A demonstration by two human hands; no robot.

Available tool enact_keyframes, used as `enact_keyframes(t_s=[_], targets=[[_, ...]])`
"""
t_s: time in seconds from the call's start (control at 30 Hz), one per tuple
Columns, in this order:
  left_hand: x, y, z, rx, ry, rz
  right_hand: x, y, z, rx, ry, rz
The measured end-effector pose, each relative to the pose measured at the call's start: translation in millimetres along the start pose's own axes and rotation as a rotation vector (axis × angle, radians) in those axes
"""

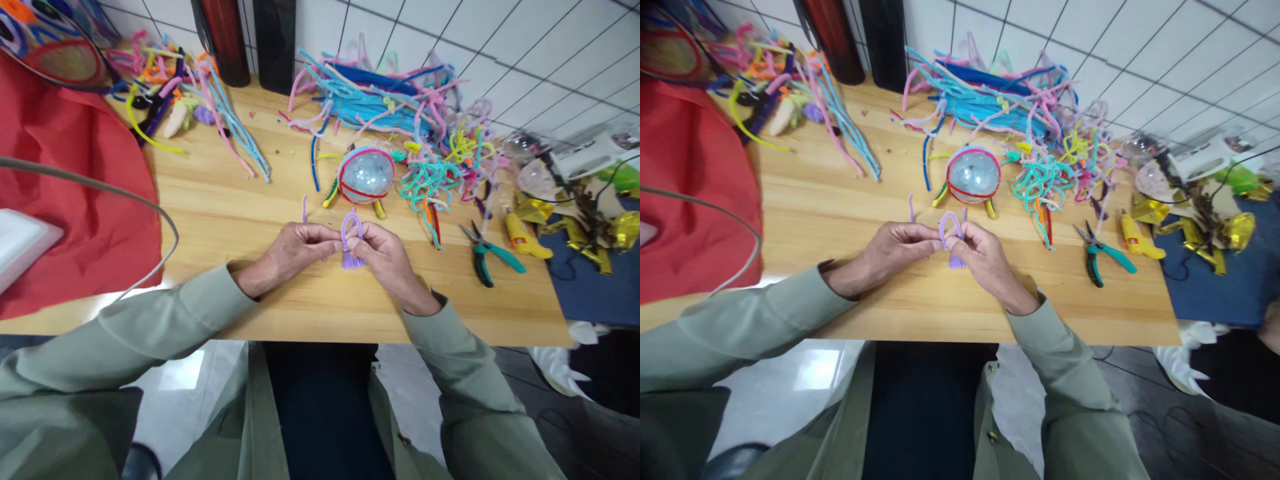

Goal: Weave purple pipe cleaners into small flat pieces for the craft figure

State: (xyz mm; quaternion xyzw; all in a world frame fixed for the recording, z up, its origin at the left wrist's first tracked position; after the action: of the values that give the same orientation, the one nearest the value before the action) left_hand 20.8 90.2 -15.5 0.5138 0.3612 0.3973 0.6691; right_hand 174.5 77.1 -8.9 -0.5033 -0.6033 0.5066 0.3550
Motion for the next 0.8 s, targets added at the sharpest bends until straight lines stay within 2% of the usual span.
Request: enact_keyframes(t_s=[0.33, 0.5, 0.63, 0.8], targets=[[-0.8, 1.9, -3.3, 0.005, 0.066, 0.035, 1.0, -12.4, -4.4, -0.11, 0.07, -0.133], [-1.2, 3.8, -5.0, -0.008, 0.093, 0.038, -0.4, -14.1, -4.6, -0.116, 0.064, -0.113], [-2.0, 2.1, -6.2, -0.044, 0.108, 0.04, -0.2, -5.6, -0.6, -0.03, 0.038, -0.058], [-2.4, 0.2, -6.3, -0.062, 0.106, 0.031, 1.4, -2.4, -1.6, -0.001, 0.07, -0.05]])
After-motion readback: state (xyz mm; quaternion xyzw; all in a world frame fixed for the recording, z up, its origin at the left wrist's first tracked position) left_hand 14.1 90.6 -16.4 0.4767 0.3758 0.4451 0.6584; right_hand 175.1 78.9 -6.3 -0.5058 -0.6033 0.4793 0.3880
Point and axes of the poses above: each hand's wrist, its own x-axis towards the middle knuckle, its own z-axis out of the palm, y = z × x, the point moved 9 cm from there along x, towards the middle knuckle, and after that the axes turned 9 degrees about -x, right-handed, at the moved point
